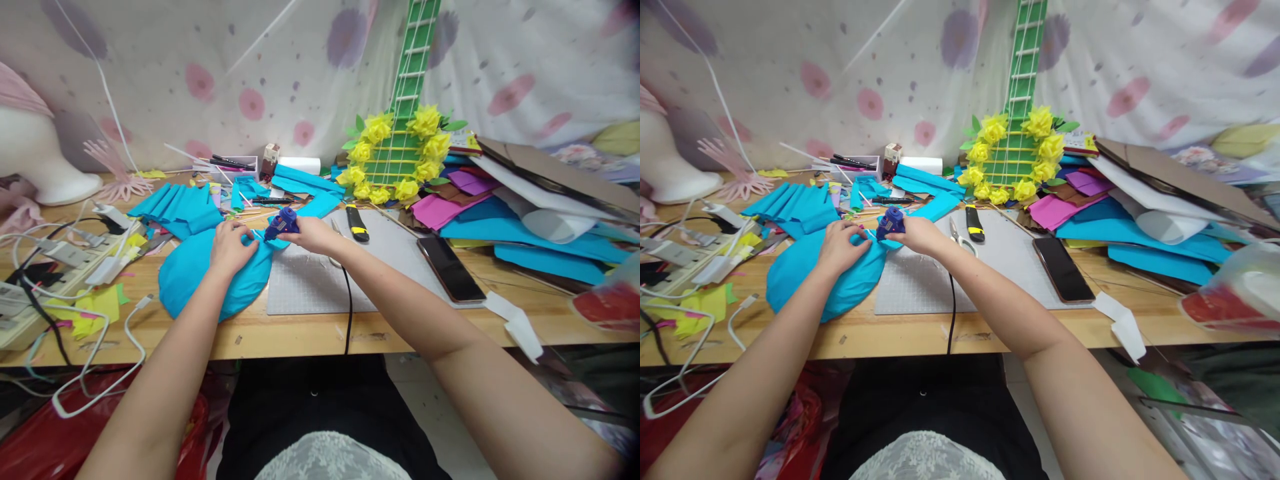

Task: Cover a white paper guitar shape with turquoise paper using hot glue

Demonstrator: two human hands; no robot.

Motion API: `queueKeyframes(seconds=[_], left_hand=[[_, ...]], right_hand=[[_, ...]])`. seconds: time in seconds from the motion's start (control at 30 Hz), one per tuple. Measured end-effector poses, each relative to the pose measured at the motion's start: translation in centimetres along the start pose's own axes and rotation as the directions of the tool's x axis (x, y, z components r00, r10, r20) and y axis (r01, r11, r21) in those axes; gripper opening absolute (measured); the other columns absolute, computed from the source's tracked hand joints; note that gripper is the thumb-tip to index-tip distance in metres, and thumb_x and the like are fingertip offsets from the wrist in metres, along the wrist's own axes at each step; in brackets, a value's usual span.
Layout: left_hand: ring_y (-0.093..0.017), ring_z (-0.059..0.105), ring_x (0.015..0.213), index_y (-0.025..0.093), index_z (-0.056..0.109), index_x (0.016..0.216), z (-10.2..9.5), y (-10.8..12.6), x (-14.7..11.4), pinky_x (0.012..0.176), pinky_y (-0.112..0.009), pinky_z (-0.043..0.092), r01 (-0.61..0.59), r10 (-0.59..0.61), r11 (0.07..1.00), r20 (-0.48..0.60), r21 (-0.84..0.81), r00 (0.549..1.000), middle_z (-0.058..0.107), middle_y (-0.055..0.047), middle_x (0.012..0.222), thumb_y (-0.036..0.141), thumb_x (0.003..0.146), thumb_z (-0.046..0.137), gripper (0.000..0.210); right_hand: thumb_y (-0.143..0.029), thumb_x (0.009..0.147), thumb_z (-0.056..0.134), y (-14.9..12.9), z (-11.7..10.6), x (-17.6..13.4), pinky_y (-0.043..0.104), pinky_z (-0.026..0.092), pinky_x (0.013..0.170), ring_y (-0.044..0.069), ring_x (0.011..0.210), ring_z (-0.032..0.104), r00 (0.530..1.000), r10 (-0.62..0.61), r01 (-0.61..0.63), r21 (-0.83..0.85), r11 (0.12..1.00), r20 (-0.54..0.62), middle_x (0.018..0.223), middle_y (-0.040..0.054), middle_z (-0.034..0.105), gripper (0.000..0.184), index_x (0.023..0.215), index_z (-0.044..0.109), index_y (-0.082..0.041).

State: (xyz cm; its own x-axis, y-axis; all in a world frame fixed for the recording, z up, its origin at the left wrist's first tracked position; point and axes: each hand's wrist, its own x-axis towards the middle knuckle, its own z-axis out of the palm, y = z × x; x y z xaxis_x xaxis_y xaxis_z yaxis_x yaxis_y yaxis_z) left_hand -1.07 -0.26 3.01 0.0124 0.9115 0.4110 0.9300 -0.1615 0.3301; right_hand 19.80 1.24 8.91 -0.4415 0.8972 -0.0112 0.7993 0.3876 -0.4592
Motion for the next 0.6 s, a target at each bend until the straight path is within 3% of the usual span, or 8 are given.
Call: queueKeyframes(seconds=[0.17,0.6], left_hand=[[-0.028,0.046,0.113,0.020,0.065,0.076,-0.08,0.16,0.10,0.101,-0.041,0.039,0.023,-0.023,1.000,0.008,-0.015,1.000,0.057,-0.008,0.104,0.031,0.069,0.062,0.013],[-0.029,0.046,0.112,0.022,0.064,0.074,0.10,0.10,0.11,0.099,-0.041,0.040,0.048,-0.048,0.998,0.001,-0.034,0.999,0.058,-0.007,0.100,0.032,0.065,0.066,0.013]], right_hand=[[-0.050,0.084,0.056,-0.13,0.16,0.29,0.026,0.043,0.075,0.023,0.097,0.063,1.000,-0.001,0.001,-0.025,1.000,-0.006,0.106,0.0108,0.068,0.039,0.105,0.062,-0.017],[-0.050,0.086,0.055,-0.82,-0.06,0.37,0.026,0.042,0.072,0.023,0.095,0.064,1.000,0.010,-0.011,-0.050,0.999,-0.022,0.103,0.0113,0.069,0.040,0.102,0.062,-0.014]])
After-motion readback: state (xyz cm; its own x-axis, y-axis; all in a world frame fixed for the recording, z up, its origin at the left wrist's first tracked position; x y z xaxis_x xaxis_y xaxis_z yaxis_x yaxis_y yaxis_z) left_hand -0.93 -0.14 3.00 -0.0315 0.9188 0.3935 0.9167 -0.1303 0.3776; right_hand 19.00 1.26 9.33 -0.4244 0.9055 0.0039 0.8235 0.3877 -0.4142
